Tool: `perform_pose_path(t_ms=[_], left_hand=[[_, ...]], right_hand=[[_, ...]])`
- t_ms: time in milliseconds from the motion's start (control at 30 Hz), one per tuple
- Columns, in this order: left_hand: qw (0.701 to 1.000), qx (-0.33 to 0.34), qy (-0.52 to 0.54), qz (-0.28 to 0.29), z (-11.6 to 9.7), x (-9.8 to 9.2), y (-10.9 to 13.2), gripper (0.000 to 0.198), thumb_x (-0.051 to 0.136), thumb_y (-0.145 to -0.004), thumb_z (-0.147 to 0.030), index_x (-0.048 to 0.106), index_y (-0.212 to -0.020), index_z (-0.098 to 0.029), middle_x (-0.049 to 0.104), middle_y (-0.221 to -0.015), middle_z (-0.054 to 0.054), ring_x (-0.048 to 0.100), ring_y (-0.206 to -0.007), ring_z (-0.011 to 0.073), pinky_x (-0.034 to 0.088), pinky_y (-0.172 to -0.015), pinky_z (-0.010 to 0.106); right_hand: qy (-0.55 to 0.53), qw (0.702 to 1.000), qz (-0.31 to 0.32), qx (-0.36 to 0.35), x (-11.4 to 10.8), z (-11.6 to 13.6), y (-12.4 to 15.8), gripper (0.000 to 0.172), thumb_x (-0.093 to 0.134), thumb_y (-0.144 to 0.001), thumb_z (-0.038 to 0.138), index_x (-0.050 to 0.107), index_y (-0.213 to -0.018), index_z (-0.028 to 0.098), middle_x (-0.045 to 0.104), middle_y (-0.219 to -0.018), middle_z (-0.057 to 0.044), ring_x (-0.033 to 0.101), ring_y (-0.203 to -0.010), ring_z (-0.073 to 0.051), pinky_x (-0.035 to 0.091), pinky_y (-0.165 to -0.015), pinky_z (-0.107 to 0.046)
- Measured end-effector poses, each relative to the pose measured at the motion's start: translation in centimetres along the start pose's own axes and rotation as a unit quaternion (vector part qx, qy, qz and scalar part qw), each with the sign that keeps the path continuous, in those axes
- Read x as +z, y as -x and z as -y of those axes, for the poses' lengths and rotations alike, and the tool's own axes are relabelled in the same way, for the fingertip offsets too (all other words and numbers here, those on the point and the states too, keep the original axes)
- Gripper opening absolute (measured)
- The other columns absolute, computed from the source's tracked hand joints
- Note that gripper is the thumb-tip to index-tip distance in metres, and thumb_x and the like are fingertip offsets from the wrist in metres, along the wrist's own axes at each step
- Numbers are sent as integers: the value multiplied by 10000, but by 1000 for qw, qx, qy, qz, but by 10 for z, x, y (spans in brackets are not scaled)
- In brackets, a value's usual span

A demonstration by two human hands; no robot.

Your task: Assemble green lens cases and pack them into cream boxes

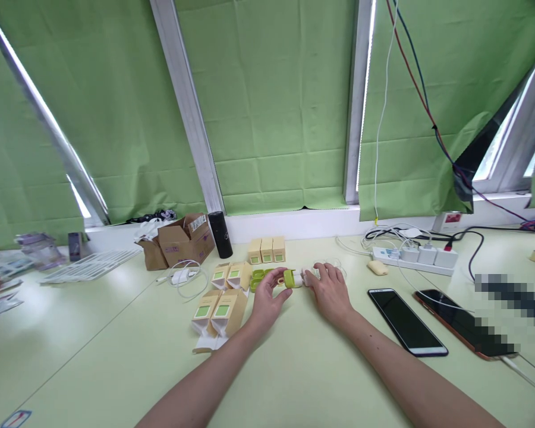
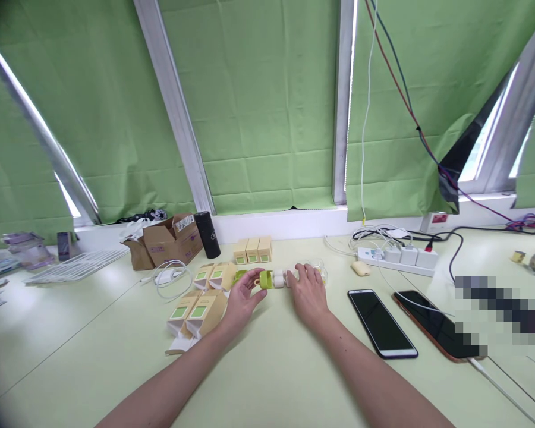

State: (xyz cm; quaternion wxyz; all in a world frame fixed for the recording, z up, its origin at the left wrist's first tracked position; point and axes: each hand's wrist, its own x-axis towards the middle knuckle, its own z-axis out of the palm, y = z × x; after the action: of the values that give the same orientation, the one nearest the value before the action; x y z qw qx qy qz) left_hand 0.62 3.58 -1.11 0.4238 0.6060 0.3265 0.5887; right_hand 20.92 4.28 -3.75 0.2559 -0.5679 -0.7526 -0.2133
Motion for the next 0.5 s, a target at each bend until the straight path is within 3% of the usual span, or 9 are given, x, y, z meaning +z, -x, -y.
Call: perform_pose_path(t_ms=[167, 367, 500], left_hand=[[1000, 8, -14, 8, -6, 1, 3, 465, 823, -737, -240, 683, -1179, -201, 692, -1261, 120, 619, -1205, 289, 434, -1091, 460], [1000, 9, -27, 1, -6, 0, 3, 463, 811, -738, -236, 679, -1181, -200, 684, -1273, 120, 609, -1218, 286, 429, -1100, 458], [999, 17, -36, -9, -5, -1, 2, 471, 801, -750, -245, 666, -1199, -197, 686, -1270, 125, 611, -1207, 281, 429, -1098, 459]], right_hand=[[9, 1000, 11, 11, -3, -1, -3, 233, 584, -937, 124, 720, -1065, 263, 626, -1213, -123, 454, -1179, -314, 328, -970, -422], [4, 1000, -4, 4, 0, -2, -3, 209, 550, -943, 104, 704, -1039, 208, 644, -1154, -135, 465, -1144, -303, 325, -969, -422], [-80, 996, -42, 25, 4, -3, -2, 209, 528, -943, 102, 681, -1053, 191, 674, -1161, -132, 485, -1157, -298, 341, -963, -421]])
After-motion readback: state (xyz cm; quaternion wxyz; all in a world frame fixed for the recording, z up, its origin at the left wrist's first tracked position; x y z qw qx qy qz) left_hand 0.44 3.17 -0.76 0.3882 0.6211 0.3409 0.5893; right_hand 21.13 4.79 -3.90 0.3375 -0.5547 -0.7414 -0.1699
